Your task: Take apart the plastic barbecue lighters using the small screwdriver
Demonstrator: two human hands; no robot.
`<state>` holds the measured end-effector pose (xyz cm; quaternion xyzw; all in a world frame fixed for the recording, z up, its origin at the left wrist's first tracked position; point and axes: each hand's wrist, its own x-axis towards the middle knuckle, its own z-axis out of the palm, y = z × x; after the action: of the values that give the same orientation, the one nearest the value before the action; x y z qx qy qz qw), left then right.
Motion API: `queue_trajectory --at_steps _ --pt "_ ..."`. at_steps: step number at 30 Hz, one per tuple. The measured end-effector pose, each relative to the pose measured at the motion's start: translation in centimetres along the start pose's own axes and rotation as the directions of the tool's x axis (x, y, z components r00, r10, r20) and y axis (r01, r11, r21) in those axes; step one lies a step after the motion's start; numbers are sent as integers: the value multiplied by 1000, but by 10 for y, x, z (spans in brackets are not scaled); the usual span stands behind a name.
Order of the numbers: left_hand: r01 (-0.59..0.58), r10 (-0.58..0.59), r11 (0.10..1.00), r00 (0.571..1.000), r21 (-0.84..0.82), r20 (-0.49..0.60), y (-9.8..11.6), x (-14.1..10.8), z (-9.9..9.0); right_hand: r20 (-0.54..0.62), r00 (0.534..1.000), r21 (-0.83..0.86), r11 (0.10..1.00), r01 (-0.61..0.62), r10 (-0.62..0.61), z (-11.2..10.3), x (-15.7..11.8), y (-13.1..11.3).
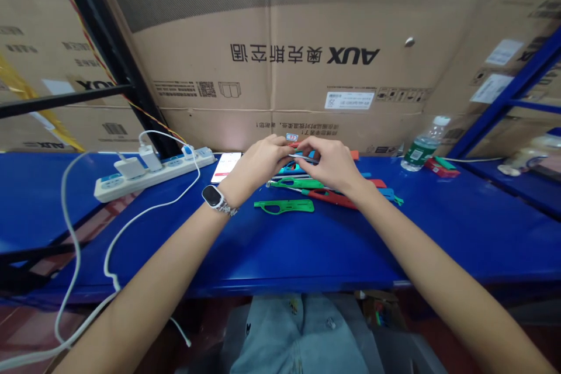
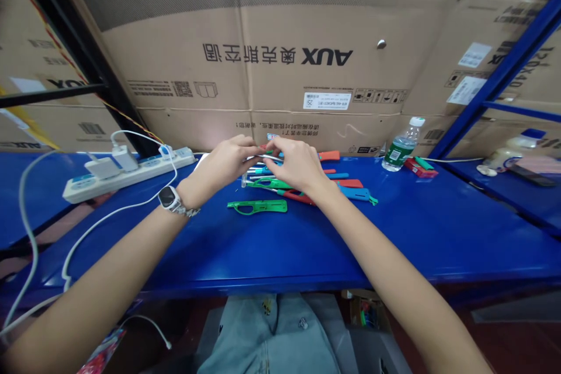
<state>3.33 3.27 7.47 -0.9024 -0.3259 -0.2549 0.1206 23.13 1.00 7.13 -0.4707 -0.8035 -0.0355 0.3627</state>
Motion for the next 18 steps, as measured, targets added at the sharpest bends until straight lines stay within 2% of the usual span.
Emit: queue_trajectory --at_steps 2,4,6,7,9,11,14,16,18 --pt "25 -27 997 999 -75 -36 -4 1 3 -80 997 52 999 2 2 -3 -3 6" --pt "80 -94 984 992 -161 -81 -7 -1 6 -217 976 147 989 -2 34 0 -6 16" --pt "171 -209 947 971 -271 -118 -8 -4 8 -339 931 287 958 -32 132 7 -10 30" --pt "220 -275 915 953 -337 -125 -8 -5 9 -337 923 352 934 -58 184 12 -12 36" --pt "295 -399 814 910 -500 -113 -7 -8 13 -190 963 461 884 -84 191 24 -18 45" --pt "322 -500 666 862 -673 -82 -6 -10 17 26 994 490 866 -102 102 37 -24 45" --pt "287 -590 460 806 -840 -48 -5 -12 22 239 971 333 938 -95 13 56 -31 32" --pt "250 -613 366 789 -896 -30 -5 -14 26 301 954 229 970 -77 5 65 -32 20" --pt "221 -622 263 783 -939 10 -5 -17 28 315 949 199 977 -73 7 71 -31 13"
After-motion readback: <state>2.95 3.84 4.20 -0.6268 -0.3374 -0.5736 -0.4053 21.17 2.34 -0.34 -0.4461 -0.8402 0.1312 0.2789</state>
